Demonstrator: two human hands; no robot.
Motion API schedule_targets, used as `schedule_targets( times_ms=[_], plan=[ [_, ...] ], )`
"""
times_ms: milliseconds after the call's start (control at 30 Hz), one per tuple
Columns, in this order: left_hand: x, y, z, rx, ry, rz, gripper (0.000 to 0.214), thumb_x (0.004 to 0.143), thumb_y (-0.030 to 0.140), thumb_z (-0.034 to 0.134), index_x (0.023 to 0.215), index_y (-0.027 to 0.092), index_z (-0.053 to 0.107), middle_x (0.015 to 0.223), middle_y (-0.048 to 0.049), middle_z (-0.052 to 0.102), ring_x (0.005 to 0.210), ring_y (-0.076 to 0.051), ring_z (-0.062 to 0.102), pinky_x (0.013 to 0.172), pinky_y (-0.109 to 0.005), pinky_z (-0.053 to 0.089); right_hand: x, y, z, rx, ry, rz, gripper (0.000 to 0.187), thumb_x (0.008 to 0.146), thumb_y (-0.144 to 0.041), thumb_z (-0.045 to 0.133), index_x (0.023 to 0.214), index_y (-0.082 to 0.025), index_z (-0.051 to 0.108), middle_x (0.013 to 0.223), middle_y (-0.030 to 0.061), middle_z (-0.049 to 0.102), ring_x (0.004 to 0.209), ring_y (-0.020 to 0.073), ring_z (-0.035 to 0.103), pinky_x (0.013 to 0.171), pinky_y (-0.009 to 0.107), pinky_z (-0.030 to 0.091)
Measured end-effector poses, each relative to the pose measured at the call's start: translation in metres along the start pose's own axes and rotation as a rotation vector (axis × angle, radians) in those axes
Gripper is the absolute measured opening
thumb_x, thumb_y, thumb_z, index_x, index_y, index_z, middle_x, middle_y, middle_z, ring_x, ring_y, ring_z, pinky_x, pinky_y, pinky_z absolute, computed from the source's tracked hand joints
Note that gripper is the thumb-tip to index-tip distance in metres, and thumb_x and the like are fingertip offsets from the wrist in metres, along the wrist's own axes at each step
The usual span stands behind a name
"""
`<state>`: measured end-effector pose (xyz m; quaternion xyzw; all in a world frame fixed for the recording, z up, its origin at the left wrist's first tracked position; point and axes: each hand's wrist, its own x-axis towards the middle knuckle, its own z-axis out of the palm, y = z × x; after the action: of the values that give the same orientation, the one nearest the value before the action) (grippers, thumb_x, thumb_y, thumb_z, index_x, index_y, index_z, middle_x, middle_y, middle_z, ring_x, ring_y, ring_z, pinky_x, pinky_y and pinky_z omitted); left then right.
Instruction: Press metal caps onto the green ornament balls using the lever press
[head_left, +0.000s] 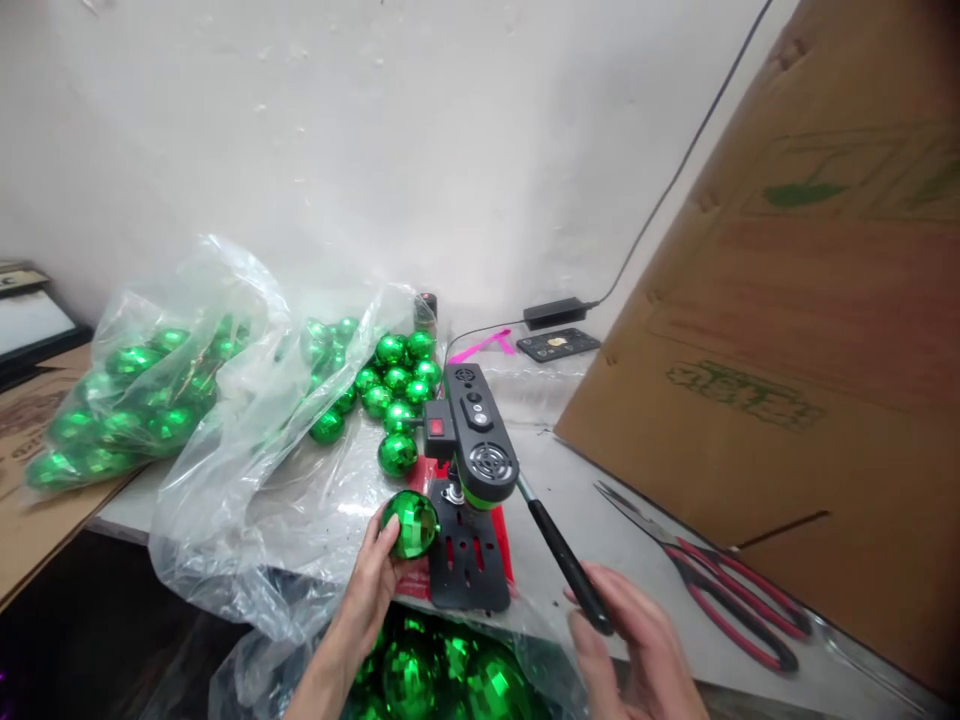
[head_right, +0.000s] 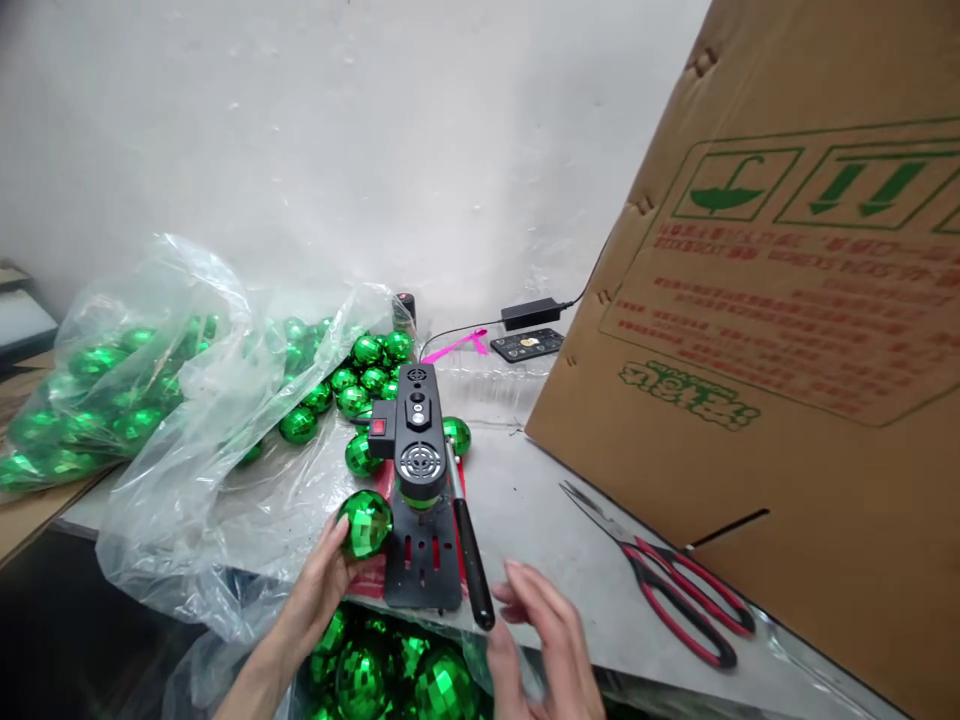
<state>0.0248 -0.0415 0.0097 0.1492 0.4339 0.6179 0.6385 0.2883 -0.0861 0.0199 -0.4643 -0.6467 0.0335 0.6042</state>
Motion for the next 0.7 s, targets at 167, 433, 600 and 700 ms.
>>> schedule_targets(
  times_ms=[167, 433, 600, 700],
  plan=[
    [0.002, 0.002, 0.021, -0.196, 0.116, -0.143, 0.040, 0.105, 0.034, 0.071, 0.139, 0.013, 0.069, 0.127, -0.0164, 0.084, 0.111, -0.029, 0.083, 0.103, -0.048, 0.070, 0.026, -0.017, 0.021, 0.028, -0.035, -0.105, 0.041, 0.104, -0.011, 0.067, 0.144, -0.022, 0.071, 0.126, 0.0137, 0.079, 0.107, 0.0245, 0.081, 0.085, 0.032, 0.069],
    [0.003, -0.005, 0.017, -0.221, 0.146, -0.184, 0.039, 0.107, 0.035, 0.070, 0.138, 0.012, 0.069, 0.126, -0.0172, 0.084, 0.105, -0.027, 0.084, 0.092, -0.041, 0.073, 0.044, -0.034, 0.026, -0.017, -0.005, -0.161, 0.048, 0.104, -0.016, 0.071, 0.151, -0.022, 0.067, 0.130, 0.0146, 0.077, 0.113, 0.0294, 0.080, 0.090, 0.042, 0.072],
    [0.013, -0.028, 0.006, 0.161, 0.140, 0.039, 0.067, 0.078, 0.054, 0.098, 0.128, 0.020, 0.071, 0.127, -0.0143, 0.083, 0.124, -0.036, 0.078, 0.108, -0.050, 0.065, 0.074, -0.046, 0.031, -0.059, -0.005, -0.310, 0.043, 0.108, -0.020, 0.063, 0.151, -0.022, 0.067, 0.123, 0.0130, 0.079, 0.116, 0.0291, 0.078, 0.088, 0.042, 0.071],
    [0.015, -0.035, 0.009, 0.425, 0.087, 0.205, 0.082, 0.066, 0.050, 0.103, 0.134, 0.021, 0.068, 0.135, -0.0151, 0.080, 0.133, -0.040, 0.073, 0.118, -0.053, 0.057, 0.083, -0.048, 0.034, -0.018, -0.034, -0.310, 0.035, 0.109, -0.018, 0.061, 0.142, -0.021, 0.070, 0.117, 0.0119, 0.080, 0.111, 0.0276, 0.079, 0.086, 0.041, 0.070]
  ],
)
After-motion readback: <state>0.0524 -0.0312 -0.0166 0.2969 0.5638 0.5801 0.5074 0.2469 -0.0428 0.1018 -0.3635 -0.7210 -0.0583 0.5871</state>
